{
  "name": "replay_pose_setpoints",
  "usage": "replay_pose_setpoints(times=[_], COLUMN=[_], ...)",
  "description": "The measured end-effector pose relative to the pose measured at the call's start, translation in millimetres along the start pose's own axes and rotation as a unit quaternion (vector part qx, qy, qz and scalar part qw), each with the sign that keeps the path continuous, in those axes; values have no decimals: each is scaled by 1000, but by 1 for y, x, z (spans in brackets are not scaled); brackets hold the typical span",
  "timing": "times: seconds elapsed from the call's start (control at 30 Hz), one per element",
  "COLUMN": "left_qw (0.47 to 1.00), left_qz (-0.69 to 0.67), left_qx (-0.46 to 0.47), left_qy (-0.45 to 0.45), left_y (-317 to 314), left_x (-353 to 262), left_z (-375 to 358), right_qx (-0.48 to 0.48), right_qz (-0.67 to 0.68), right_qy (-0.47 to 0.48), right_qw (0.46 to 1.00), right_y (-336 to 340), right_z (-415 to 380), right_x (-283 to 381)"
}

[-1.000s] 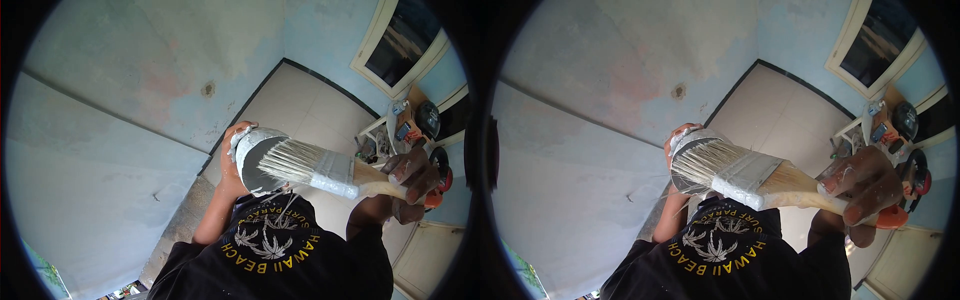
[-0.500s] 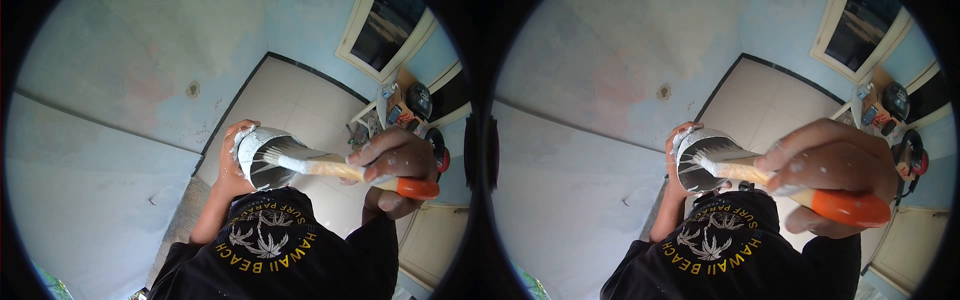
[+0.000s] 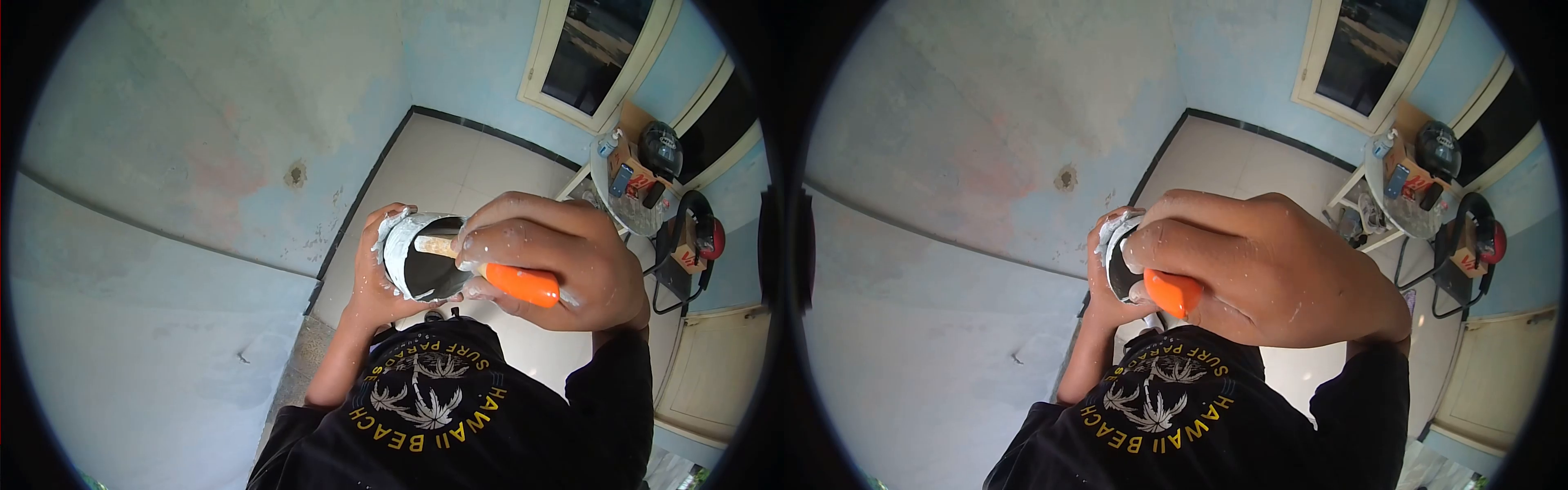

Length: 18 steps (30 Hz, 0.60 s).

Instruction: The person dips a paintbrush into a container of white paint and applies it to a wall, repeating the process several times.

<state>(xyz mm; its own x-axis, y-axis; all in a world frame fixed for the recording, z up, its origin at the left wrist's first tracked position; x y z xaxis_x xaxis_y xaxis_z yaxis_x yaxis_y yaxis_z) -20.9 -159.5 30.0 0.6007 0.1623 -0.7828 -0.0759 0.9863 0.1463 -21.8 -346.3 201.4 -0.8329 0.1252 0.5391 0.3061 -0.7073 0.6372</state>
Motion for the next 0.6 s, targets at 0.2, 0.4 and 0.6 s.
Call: replay_pose_setpoints(times=[0.2, 0.4, 0.6], left_qw=[1000, 996, 974], left_qz=[-17, 0, 13], left_qx=[-11, 6, 34], left_qy=[3, 86, 224], left_y=[-5, -4, -3], left_x=[-9, -5, 2], left_z=[1, -5, -11], right_qx=[11, 47, 104], right_qz=[13, -5, -44], right_qy=[-1, 0, -7], right_qw=[1000, 999, 994], right_y=[-3, -2, -9], right_z=[5, 12, 20], right_x=[-6, -3, -5])
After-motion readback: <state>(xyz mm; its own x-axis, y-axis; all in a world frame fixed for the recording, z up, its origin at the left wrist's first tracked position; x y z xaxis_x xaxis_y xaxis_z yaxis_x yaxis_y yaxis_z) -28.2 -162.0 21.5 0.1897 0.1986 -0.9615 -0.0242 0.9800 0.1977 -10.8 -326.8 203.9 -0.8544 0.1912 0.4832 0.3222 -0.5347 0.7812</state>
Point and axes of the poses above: each hand's wrist, its own z-axis towards the middle knuckle, its own y-axis out of the back of the hand, x = y × z, the point moved 5 cm from there along z, towards the middle knuckle, and after that the axes turned 3 degrees about -x, right-handed, at the moved point
